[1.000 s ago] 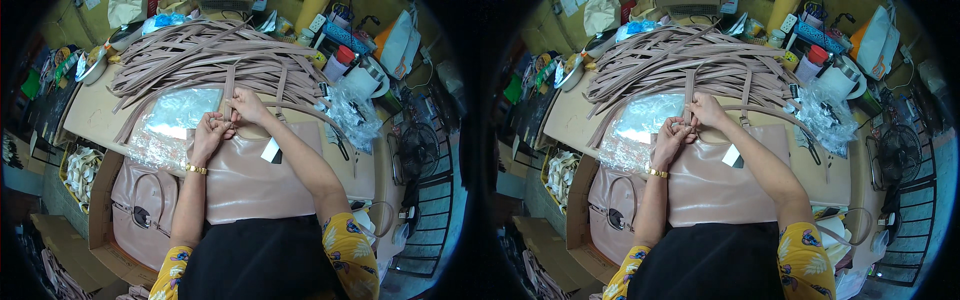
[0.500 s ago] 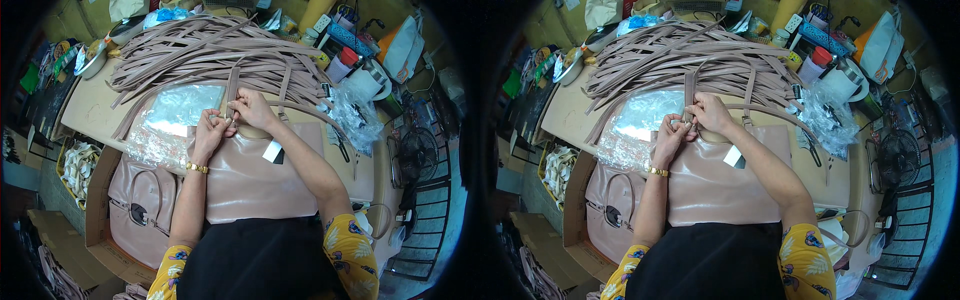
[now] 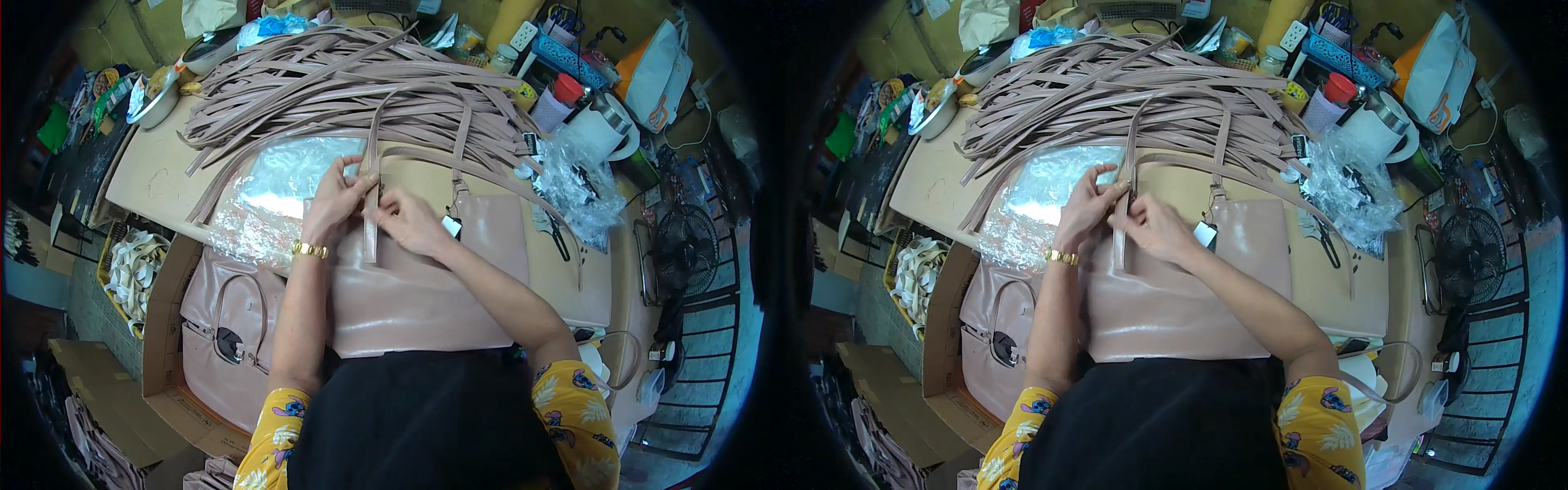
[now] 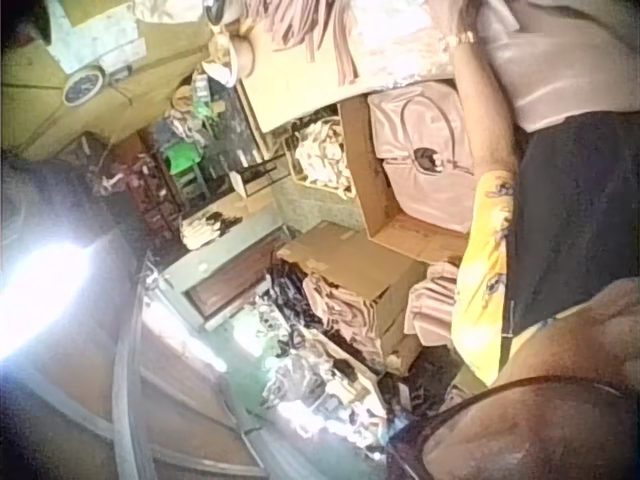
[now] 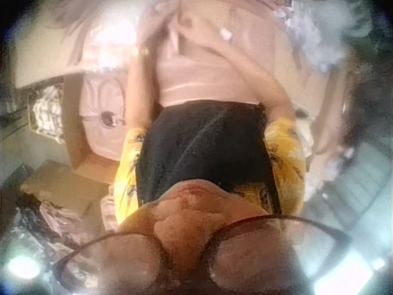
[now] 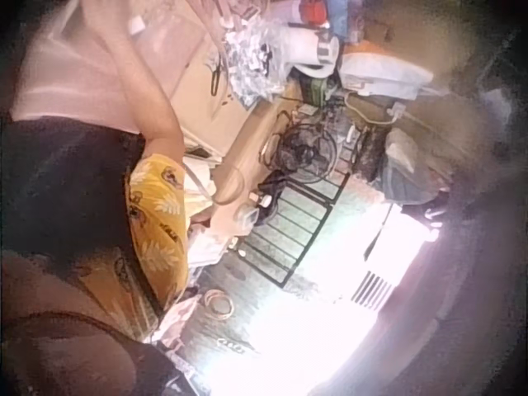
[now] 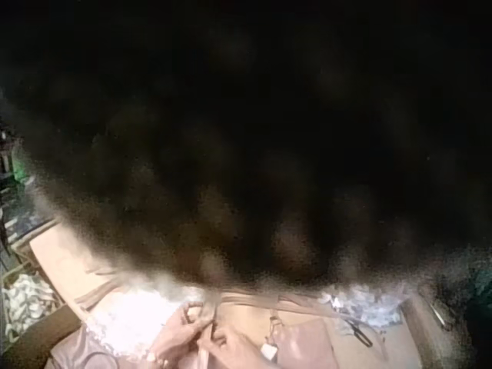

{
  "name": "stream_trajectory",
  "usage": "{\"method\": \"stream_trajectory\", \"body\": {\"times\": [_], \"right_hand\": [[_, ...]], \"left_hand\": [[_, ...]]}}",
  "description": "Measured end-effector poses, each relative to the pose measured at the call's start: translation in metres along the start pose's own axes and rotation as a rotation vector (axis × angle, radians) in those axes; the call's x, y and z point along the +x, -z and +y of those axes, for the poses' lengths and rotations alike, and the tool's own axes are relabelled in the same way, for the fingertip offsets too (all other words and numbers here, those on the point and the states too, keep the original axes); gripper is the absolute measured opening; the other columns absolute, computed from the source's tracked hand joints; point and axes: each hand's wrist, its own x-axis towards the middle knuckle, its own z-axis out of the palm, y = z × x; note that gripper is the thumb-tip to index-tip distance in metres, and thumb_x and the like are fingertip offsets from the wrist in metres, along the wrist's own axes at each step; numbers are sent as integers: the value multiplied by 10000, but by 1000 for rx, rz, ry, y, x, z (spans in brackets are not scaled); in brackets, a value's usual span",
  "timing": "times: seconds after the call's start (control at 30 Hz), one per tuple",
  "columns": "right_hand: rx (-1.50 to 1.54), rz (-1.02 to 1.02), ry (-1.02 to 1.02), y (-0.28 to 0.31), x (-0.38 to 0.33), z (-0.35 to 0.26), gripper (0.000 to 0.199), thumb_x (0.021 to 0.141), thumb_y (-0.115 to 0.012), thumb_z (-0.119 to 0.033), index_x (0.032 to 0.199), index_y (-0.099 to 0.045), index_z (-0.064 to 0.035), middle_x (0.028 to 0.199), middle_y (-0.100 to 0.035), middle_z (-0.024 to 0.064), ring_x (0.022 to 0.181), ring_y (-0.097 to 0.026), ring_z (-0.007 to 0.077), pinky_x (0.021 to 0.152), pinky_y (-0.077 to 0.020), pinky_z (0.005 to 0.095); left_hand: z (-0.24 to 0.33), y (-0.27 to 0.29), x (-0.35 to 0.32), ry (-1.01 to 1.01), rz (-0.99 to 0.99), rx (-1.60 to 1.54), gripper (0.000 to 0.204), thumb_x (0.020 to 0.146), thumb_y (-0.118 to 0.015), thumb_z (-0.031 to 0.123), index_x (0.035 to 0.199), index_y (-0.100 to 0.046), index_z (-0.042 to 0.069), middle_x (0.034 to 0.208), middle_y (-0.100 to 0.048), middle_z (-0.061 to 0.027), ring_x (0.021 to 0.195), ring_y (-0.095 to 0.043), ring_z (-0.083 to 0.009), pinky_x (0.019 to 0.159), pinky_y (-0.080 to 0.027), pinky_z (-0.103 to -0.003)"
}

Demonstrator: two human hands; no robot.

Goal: The person assembles a beige handbag by attaching straps and buckles, then uses a small tool to trim excess material from the strap attachments. They also wipe the bag's surface with a cloth and inspect the interior.

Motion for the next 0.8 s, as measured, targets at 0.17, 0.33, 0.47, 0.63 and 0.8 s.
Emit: {"method": "stream_trajectory", "body": {"times": [0.17, 0.33, 0.47, 0.63, 0.8], "right_hand": [[381, -400, -232, 5, 15, 13, 161, 931, -645, -136, 872, -670, 12, 713, -668, 52, 533, -591, 87, 459, -463, 220], [441, -16, 78, 34, 50, 25, 98, 906, -648, -42, 973, -699, 10, 730, -679, 48, 574, -610, 60, 515, -499, 199], [581, 64, 44, 24, 67, 26, 112, 873, -682, -9, 981, -707, 2, 740, -682, 32, 595, -617, 56, 534, -508, 194], [339, 104, 35, 6, 78, 40, 47, 828, -731, -22, 860, -705, 0, 689, -663, 27, 584, -603, 63, 504, -477, 225], [173, 51, -20, 14, 79, 56, 121, 785, -761, -20, 716, -661, -11, 650, -637, 41, 567, -587, 74, 475, -418, 254]], "left_hand": [[18, -3, 16, -78, 78, 303, 474, 862, -733, 191, 1256, -548, 3, 664, -679, -44, 582, -598, -106, 569, -467, -289], [-10, 7, 35, 166, -97, -158, 562, 827, -731, 111, 1321, -490, -7, 860, -680, -101, 608, -612, -106, 476, -466, -229], [-3, -2, 29, 211, -62, -147, 512, 835, -636, 48, 1331, -508, 33, 808, -651, -22, 569, -558, -64, 495, -448, -200], [-9, 1, 29, 184, -58, -219, 526, 834, -651, 35, 1336, -495, 9, 833, -658, -33, 592, -593, -70, 485, -477, -200], [-10, 5, 31, 199, -76, -178, 553, 828, -654, 20, 1352, -479, 7, 835, -654, -46, 579, -595, -69, 472, -480, -184]]}}
